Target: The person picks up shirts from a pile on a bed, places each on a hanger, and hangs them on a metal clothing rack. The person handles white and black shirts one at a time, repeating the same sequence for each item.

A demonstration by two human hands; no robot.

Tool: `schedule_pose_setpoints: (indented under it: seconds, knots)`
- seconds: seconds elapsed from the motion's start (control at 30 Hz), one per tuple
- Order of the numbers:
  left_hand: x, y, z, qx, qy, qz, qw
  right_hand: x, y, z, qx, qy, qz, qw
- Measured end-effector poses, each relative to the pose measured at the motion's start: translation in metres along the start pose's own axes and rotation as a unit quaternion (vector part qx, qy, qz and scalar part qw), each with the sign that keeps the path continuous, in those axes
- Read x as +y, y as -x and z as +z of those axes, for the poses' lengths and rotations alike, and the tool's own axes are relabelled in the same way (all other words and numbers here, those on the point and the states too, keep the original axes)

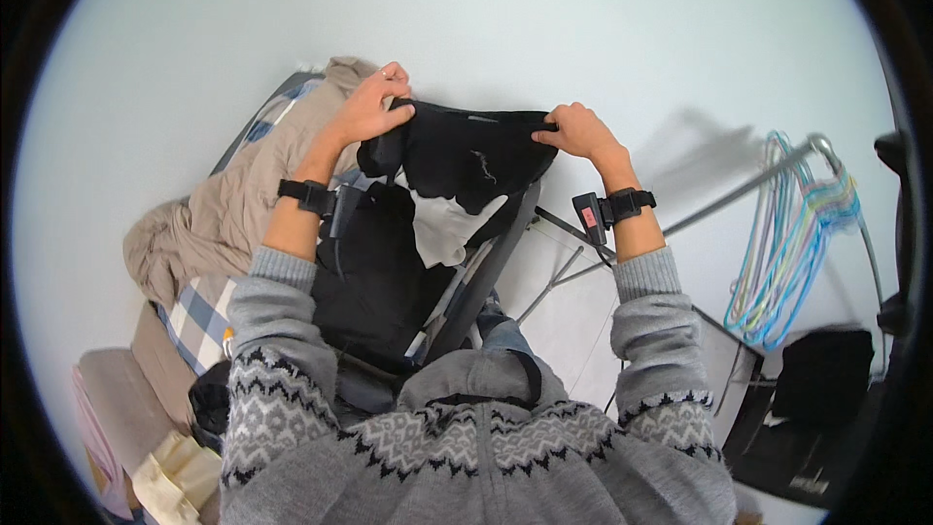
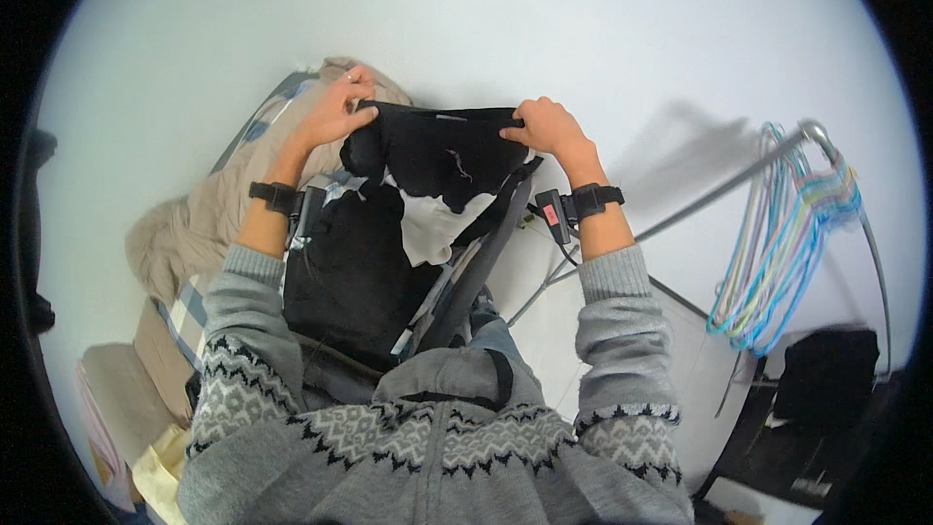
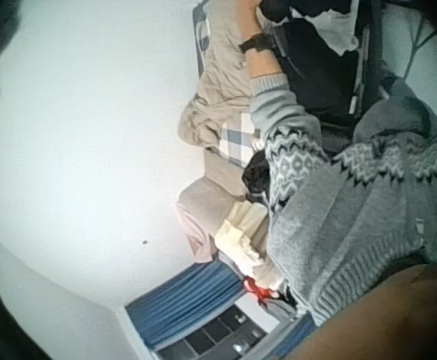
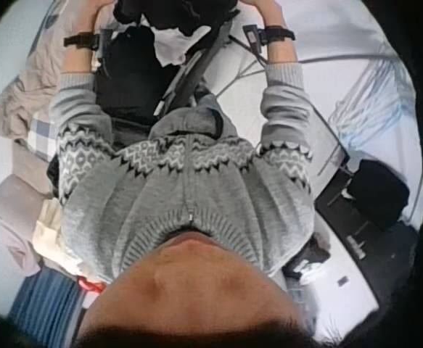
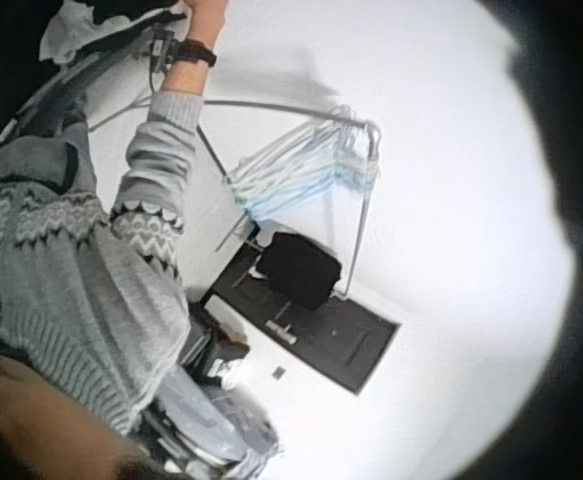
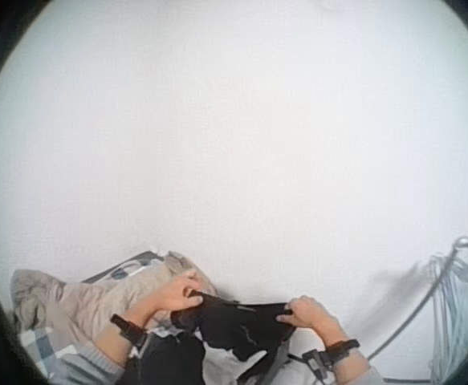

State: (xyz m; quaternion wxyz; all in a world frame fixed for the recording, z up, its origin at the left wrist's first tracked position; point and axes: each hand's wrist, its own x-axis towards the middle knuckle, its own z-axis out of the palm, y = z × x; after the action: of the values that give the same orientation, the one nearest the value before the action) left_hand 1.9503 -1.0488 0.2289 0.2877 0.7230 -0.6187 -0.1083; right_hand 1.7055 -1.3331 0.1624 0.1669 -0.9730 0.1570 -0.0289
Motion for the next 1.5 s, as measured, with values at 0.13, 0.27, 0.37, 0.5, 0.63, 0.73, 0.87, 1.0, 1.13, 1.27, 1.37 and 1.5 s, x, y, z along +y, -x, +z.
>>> schedule_pose_setpoints:
  seconds: [0.13, 0.27, 0.37, 0.5, 0.63, 0.73, 0.87, 1.0, 1.13, 1.27, 1.37, 1.5]
  knots:
    - [0.045, -0.012, -0.018, -0.031, -0.182, 0.041, 0.982, -0.022, 0.062, -0.056, 0.075, -0.047, -0.011, 0.996]
    - [0.081, -0.029, -0.020, 0.019, -0.149, 0.066, 0.986, -0.042, 0.124, -0.101, 0.147, -0.098, -0.011, 0.984]
    - [0.105, -0.038, -0.016, 0.040, -0.055, 0.057, 0.996, -0.049, 0.166, -0.129, 0.215, -0.119, -0.008, 0.969]
    - [0.143, -0.058, -0.005, 0.052, 0.026, 0.124, 0.991, -0.050, 0.227, -0.156, 0.277, -0.133, 0.022, 0.952]
    - [0.190, -0.073, 0.004, 0.003, 0.100, 0.170, 0.980, -0.056, 0.289, -0.172, 0.271, -0.109, 0.063, 0.954]
    - [0.226, -0.071, 0.008, -0.097, 0.130, 0.180, 0.970, -0.064, 0.346, -0.180, 0.200, -0.098, 0.082, 0.971]
    - [0.267, -0.057, 0.020, -0.197, 0.202, 0.203, 0.938, -0.071, 0.395, -0.181, 0.076, -0.058, 0.105, 0.990]
    - [0.299, -0.057, 0.037, -0.207, 0.215, 0.269, 0.916, -0.077, 0.425, -0.174, 0.042, -0.176, 0.135, 0.974]
    - [0.324, -0.052, 0.041, -0.233, 0.213, 0.267, 0.911, -0.075, 0.453, -0.182, 0.038, -0.258, 0.125, 0.957]
    - [0.345, -0.043, 0.043, -0.234, 0.214, 0.296, 0.901, -0.044, 0.471, -0.216, 0.266, -0.275, 0.205, 0.901]
    - [0.358, -0.042, 0.047, -0.246, 0.184, 0.315, 0.898, 0.011, 0.462, -0.249, 0.417, -0.170, 0.324, 0.832]
    - [0.365, -0.045, 0.050, -0.246, 0.211, 0.323, 0.889, 0.075, 0.411, -0.249, 0.430, -0.100, 0.326, 0.836]
